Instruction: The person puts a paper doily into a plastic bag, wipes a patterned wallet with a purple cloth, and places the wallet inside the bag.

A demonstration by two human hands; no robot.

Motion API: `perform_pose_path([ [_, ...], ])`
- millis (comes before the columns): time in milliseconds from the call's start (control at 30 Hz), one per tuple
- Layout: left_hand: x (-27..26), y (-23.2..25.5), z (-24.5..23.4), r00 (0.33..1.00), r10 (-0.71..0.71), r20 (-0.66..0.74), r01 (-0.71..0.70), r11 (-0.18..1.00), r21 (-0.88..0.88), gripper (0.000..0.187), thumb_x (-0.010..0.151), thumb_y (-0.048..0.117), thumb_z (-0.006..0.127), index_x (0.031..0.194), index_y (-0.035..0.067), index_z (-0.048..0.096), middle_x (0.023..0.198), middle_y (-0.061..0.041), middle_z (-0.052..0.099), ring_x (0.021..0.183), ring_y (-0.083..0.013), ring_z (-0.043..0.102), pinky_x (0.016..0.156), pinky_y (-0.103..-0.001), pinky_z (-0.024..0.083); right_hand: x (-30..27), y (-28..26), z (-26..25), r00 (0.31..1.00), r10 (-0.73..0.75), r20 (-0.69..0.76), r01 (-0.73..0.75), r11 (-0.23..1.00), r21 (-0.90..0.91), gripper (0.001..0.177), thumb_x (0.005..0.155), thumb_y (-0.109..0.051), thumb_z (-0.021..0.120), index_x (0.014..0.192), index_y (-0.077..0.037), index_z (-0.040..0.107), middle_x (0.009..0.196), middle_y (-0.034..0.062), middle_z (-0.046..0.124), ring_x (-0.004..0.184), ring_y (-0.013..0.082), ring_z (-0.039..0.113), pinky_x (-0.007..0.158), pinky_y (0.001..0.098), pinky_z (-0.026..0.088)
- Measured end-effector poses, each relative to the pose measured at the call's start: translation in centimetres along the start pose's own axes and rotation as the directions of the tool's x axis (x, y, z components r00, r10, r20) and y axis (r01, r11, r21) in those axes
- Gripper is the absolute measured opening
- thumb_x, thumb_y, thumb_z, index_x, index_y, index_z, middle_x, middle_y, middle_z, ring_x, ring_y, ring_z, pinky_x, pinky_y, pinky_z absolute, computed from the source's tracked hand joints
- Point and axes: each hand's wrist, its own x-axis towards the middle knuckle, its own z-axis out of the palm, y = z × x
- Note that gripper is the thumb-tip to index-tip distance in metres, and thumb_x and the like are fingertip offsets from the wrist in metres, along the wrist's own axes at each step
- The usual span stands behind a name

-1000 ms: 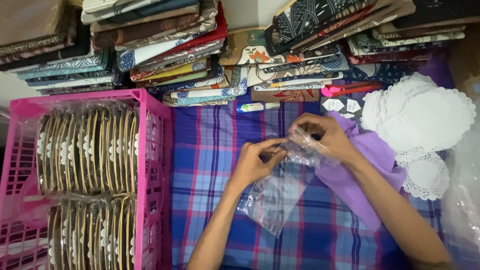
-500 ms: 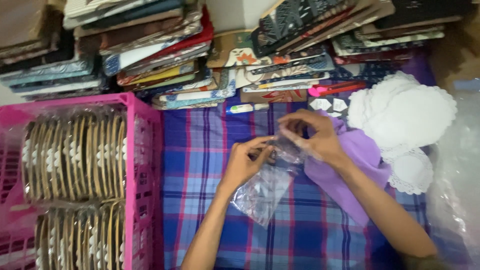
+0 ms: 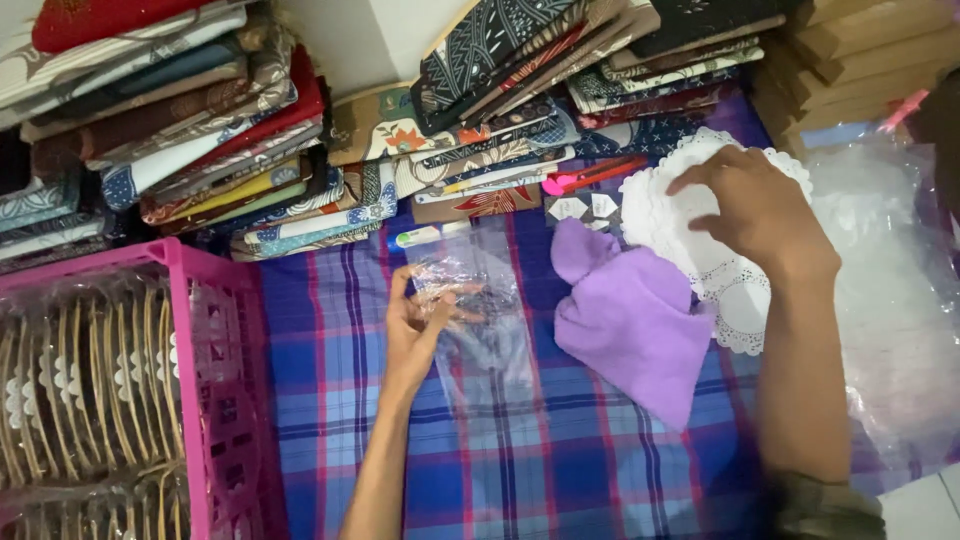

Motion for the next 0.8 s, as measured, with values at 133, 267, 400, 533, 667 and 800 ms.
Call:
perform_pose_path([
  [133, 0.0, 0.4, 0.7, 0.998, -0.056, -0.026, 0.06, 0.987, 0.151, 0.051, 0.094, 0.011, 0.066, 0.137, 0.008, 0.039, 0.105, -0.017, 0.079, 0.069, -0.0241, 0.079, 0.048, -0.019, 0.046, 2.1, 3.4, 3.7, 0.979, 0.154, 0.136, -0.158, 0.987, 0.018, 0.071, 0.059, -0.001, 0.093, 0.124, -0.014, 0.068, 0.131, 0.0144, 0.054, 0.119, 0.038, 0.055, 0.103, 0.0486, 0.048],
  [267, 0.2, 0.8, 1.0, 0.999, -0.02, -0.046, 0.028, 0.984, 0.178, 0.06, 0.092, 0.004, 0.065, 0.145, 0.009, 0.037, 0.108, -0.02, 0.077, 0.073, -0.0184, 0.075, 0.052, -0.02, 0.054, 1.4, 1.2, 1.0, 0.984, 0.145, 0.105, -0.166, 0.958, 0.233, 0.08, 0.071, 0.017, 0.072, 0.141, -0.014, 0.048, 0.119, 0.0168, 0.058, 0.105, 0.0369, 0.061, 0.086, 0.0505, 0.049],
  [400, -0.1, 1.0, 0.8, 0.999, -0.019, -0.027, 0.026, 0.949, 0.314, 0.08, 0.092, 0.016, 0.068, 0.16, 0.014, 0.026, 0.073, 0.0, 0.065, 0.051, -0.0049, 0.047, 0.045, -0.019, 0.027, 0.5, -1.0, -2.0, 0.998, 0.045, -0.036, -0.027, 0.917, 0.397, 0.046, 0.082, 0.008, 0.075, 0.125, -0.009, 0.072, 0.098, 0.0128, 0.068, 0.082, 0.0266, 0.062, 0.075, 0.04, 0.049],
  [533, -0.2, 0.5, 0.7, 0.998, 0.023, -0.067, -0.003, 0.96, 0.281, 0.096, 0.095, 0.007, 0.064, 0.163, 0.021, -0.002, 0.084, -0.008, 0.072, 0.057, -0.0068, 0.052, 0.053, -0.022, 0.048, -0.1, -4.8, -2.0, 0.975, -0.059, -0.215, 0.186, 0.748, 0.637, 0.027, 0.087, -0.002, 0.082, 0.111, 0.003, 0.072, 0.104, 0.0111, 0.069, 0.094, 0.0218, 0.062, 0.082, 0.0346, 0.052],
  [667, -0.1, 1.1, 0.6, 1.0, -0.001, 0.024, -0.005, 0.958, 0.287, 0.039, 0.101, 0.021, 0.056, 0.137, 0.004, 0.056, 0.121, -0.01, 0.072, 0.075, -0.014, 0.073, 0.054, -0.019, 0.045, 0.5, -8.8, 1.7, 0.981, -0.015, -0.196, 0.184, 0.421, 0.888, 0.03, 0.082, 0.003, 0.08, 0.109, -0.005, 0.071, 0.097, 0.0045, 0.071, 0.071, 0.0076, 0.053, 0.067, 0.0191, 0.044],
  [800, -0.2, -1.6, -1.0, 0.99, 0.123, 0.07, -0.141, 0.905, 0.402, 0.028, 0.096, 0.027, 0.067, 0.118, 0.013, 0.077, 0.114, -0.01, 0.076, 0.107, -0.0304, 0.073, 0.093, -0.039, 0.056, 2.1, -10.3, 10.4, 0.992, -0.116, -0.038, 0.075, 0.33, 0.941, 0.032, 0.074, -0.015, 0.091, 0.102, -0.007, 0.078, 0.087, 0.0086, 0.073, 0.083, 0.0131, 0.065, 0.072, 0.027, 0.055],
])
